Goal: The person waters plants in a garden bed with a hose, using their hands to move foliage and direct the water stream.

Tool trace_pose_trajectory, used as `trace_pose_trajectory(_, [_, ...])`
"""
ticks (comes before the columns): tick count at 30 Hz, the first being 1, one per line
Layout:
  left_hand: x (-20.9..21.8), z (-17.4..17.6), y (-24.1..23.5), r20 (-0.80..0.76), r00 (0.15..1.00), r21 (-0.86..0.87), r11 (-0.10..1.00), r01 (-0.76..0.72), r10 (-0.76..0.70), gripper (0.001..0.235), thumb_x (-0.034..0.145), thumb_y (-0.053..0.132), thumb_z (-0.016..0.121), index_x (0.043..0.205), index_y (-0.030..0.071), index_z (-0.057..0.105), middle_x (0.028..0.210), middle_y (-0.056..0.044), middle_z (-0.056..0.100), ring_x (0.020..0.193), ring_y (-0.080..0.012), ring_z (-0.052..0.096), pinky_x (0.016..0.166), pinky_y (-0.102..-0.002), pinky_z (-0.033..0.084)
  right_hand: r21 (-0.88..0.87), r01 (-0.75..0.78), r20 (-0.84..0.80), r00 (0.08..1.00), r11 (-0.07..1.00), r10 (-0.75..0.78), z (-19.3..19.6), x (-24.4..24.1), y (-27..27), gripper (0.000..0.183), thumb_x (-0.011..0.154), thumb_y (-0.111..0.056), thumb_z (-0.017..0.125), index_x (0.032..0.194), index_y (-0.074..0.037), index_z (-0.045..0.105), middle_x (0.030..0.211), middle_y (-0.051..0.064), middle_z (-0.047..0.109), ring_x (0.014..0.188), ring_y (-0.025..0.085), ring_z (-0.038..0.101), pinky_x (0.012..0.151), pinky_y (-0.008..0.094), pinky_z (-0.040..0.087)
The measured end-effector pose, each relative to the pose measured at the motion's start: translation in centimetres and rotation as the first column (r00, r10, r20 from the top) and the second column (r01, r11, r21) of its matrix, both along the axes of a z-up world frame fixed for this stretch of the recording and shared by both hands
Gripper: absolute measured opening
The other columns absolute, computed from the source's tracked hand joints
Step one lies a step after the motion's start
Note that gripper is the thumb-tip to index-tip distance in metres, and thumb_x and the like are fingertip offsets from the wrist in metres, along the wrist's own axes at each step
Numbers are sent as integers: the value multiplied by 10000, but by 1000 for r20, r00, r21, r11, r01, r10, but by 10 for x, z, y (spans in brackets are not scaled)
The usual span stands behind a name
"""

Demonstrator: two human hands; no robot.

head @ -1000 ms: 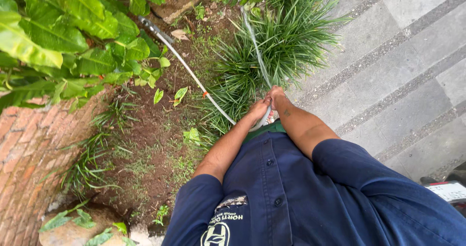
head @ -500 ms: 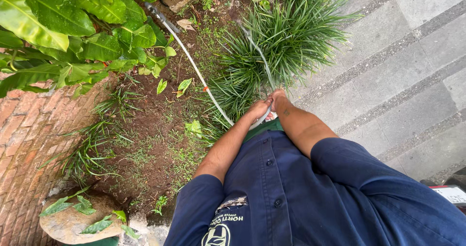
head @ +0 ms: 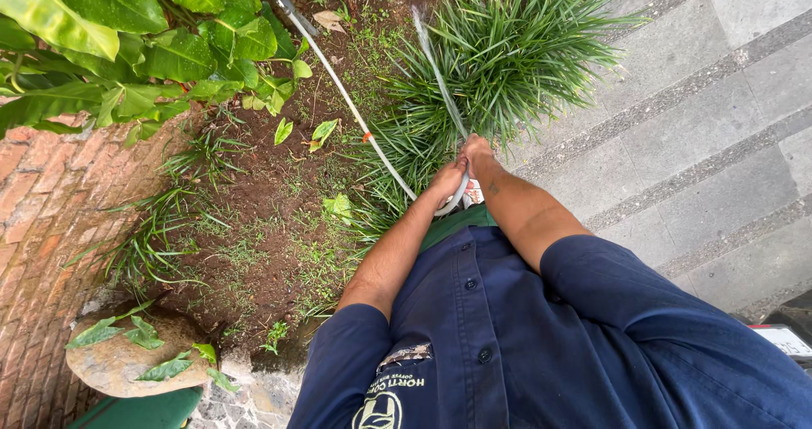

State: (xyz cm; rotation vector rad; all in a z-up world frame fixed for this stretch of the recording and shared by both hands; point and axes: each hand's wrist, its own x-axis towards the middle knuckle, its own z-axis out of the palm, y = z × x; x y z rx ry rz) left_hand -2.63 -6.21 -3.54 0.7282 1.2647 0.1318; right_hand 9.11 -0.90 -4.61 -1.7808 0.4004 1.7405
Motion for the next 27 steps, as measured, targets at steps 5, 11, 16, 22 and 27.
trace_pose_trajectory(5, [-1, 1, 6, -23, 1000, 8, 1000, -14, 14, 522, 1081, 478, 384, 1212, 21, 598, 993, -107, 713, 761, -187, 715, 676, -342, 601, 64, -190, 134, 974, 980, 180, 1, 0, 6, 409, 1003, -277, 408, 722, -34, 581, 635, 110, 590, 535, 229, 566, 488, 373, 460])
trace_pose_trajectory(11, [0, 6, 3, -29, 999, -51, 998, -26, 24, 526, 1084, 467, 382, 1186, 1, 604, 863, -119, 716, 708, -216, 706, 643, -352, 598, 41, -181, 123, 977, 983, 174, -9, 0, 0, 341, 986, -223, 463, 736, -34, 597, 658, 121, 603, 566, 239, 595, 547, 395, 487])
trace_pose_trajectory(16, [1, 8, 1, -19, 999, -33, 999, 30, -31, 541, 1096, 460, 361, 1179, -1, 632, 846, -89, 705, 690, -184, 679, 638, -327, 596, -72, -965, 236, 231, 253, 944, -10, 6, -2, 257, 926, -277, 540, 776, -131, 690, 857, 8, 739, 790, 103, 642, 735, 267, 488])
trace_pose_trajectory(22, [15, 6, 15, -6, 1000, -1, 1000, 13, -13, 469, 1082, 428, 323, 1229, 74, 594, 946, -45, 659, 710, -146, 633, 614, -303, 561, -135, -222, 322, 912, 966, 255, -3, 11, 3, 397, 1017, -320, 438, 932, -39, 705, 998, 147, 741, 894, 258, 730, 784, 427, 596])
trace_pose_trajectory(27, [29, -1, 27, 51, 999, -18, 1000, 13, -12, 487, 1099, 421, 318, 1193, 44, 611, 934, -60, 651, 720, -150, 641, 627, -310, 561, -149, -612, 545, 604, 776, 581, -3, 27, 9, 320, 896, -296, 544, 963, -34, 716, 1013, 163, 738, 925, 297, 715, 775, 425, 594])
